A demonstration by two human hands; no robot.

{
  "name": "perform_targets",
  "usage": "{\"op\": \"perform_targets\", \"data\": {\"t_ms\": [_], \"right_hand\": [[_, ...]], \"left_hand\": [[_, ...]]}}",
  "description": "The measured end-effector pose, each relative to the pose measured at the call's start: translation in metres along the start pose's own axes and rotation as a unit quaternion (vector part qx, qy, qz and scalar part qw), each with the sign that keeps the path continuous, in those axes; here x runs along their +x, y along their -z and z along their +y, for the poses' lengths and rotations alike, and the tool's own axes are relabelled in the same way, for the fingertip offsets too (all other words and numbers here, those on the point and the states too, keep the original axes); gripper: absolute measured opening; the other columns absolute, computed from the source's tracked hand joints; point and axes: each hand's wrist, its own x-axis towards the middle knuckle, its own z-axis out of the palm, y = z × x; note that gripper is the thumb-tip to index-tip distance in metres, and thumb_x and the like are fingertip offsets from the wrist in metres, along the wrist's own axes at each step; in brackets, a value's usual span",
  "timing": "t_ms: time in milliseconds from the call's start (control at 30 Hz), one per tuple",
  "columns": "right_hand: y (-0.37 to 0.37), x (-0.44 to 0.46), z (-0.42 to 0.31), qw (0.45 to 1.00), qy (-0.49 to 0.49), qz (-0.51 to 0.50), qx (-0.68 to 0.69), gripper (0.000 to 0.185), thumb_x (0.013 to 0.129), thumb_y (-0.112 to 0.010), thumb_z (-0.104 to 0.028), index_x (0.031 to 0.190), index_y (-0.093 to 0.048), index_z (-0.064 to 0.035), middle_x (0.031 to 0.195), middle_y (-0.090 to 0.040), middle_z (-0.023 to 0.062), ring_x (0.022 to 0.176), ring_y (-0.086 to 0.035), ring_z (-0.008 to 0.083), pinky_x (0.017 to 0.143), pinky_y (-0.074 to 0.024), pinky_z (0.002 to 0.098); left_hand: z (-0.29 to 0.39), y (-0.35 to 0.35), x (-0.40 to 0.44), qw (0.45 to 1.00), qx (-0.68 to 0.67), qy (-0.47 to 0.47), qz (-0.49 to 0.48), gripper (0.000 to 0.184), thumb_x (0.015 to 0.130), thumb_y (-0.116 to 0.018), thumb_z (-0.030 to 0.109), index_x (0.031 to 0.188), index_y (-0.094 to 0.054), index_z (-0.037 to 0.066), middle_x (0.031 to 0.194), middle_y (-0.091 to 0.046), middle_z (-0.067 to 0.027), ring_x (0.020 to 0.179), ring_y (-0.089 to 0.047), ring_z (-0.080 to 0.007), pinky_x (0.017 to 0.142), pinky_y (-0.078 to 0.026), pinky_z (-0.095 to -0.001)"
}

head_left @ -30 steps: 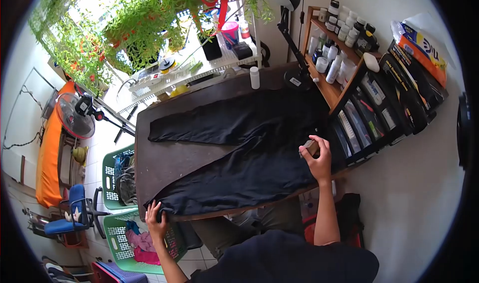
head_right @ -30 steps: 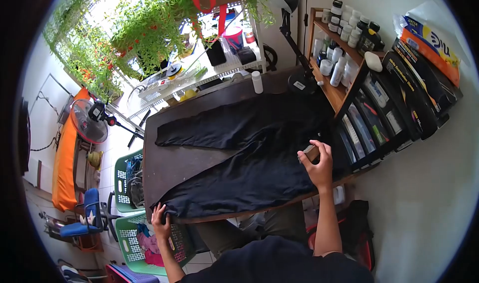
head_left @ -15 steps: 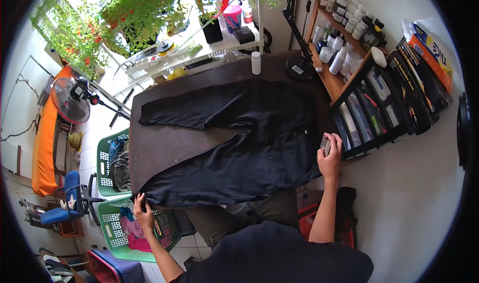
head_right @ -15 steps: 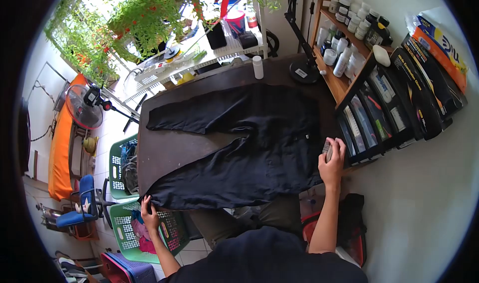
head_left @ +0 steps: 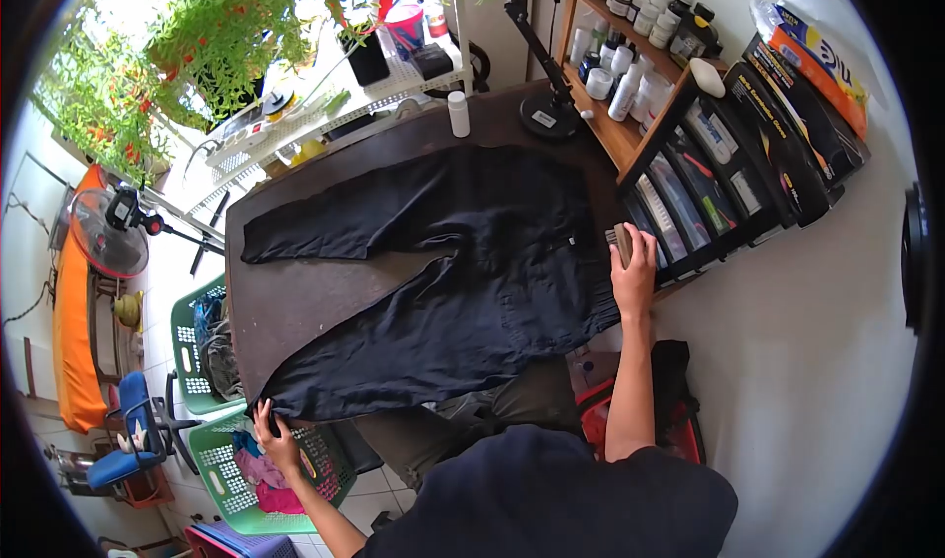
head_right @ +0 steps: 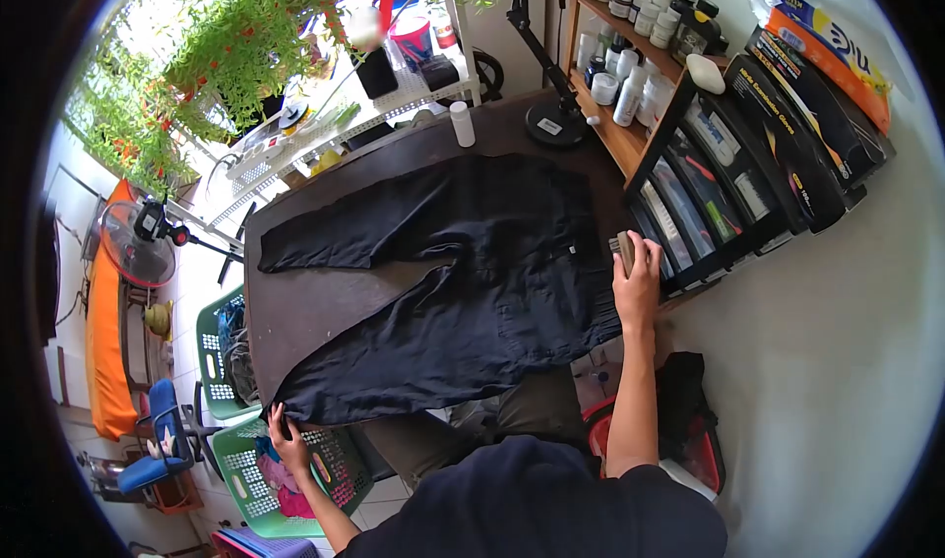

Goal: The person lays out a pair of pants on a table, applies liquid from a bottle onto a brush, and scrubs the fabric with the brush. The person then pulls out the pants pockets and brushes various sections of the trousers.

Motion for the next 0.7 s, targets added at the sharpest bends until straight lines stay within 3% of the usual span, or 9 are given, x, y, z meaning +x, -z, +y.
{"op": "perform_targets", "data": {"t_ms": [100, 233, 400, 700], "right_hand": [[-0.003, 0.001, 0.003, 1.0, -0.003, 0.01, -0.007, 0.051, 0.099, -0.076, -0.002, 0.147, -0.063, -0.0101, 0.137, -0.064, 0.0127, 0.119, -0.068, 0.0378, 0.105, -0.0566, 0.0485], [-0.006, 0.001, 0.012, 0.991, 0.087, 0.041, -0.089, 0.052, 0.099, -0.074, -0.003, 0.149, -0.061, -0.0079, 0.14, -0.066, 0.0136, 0.117, -0.069, 0.0396, 0.106, -0.0558, 0.0491], [-0.007, 0.002, 0.016, 0.995, 0.046, 0.012, -0.093, 0.052, 0.099, -0.075, -0.005, 0.149, -0.061, -0.0066, 0.143, -0.067, 0.014, 0.119, -0.069, 0.0386, 0.108, -0.0545, 0.0476], [0.001, -0.005, 0.006, 0.989, 0.111, 0.025, -0.097, 0.053, 0.097, -0.075, -0.003, 0.148, -0.063, -0.0085, 0.149, -0.063, 0.0144, 0.124, -0.066, 0.037, 0.109, -0.0535, 0.0467]], "left_hand": [[0.001, -0.002, 0.0, 1.0, -0.003, 0.007, -0.002, 0.045, 0.102, -0.062, 0.003, 0.145, -0.07, 0.012, 0.158, -0.065, -0.0141, 0.148, -0.056, -0.0388, 0.124, -0.042, -0.0458], [0.0, -0.007, -0.003, 1.0, -0.003, 0.01, 0.019, 0.045, 0.102, -0.062, 0.004, 0.145, -0.07, 0.013, 0.158, -0.065, -0.0133, 0.149, -0.055, -0.0374, 0.125, -0.039, -0.0462], [0.0, -0.012, -0.005, 0.999, 0.001, 0.009, 0.036, 0.044, 0.102, -0.063, 0.006, 0.145, -0.07, 0.013, 0.158, -0.065, -0.0128, 0.151, -0.054, -0.036, 0.127, -0.035, -0.0464], [0.005, -0.012, -0.005, 0.999, 0.014, -0.008, 0.043, 0.042, 0.103, -0.064, 0.006, 0.144, -0.07, 0.012, 0.158, -0.065, -0.0122, 0.149, -0.056, -0.034, 0.127, -0.036, -0.0459]]}}
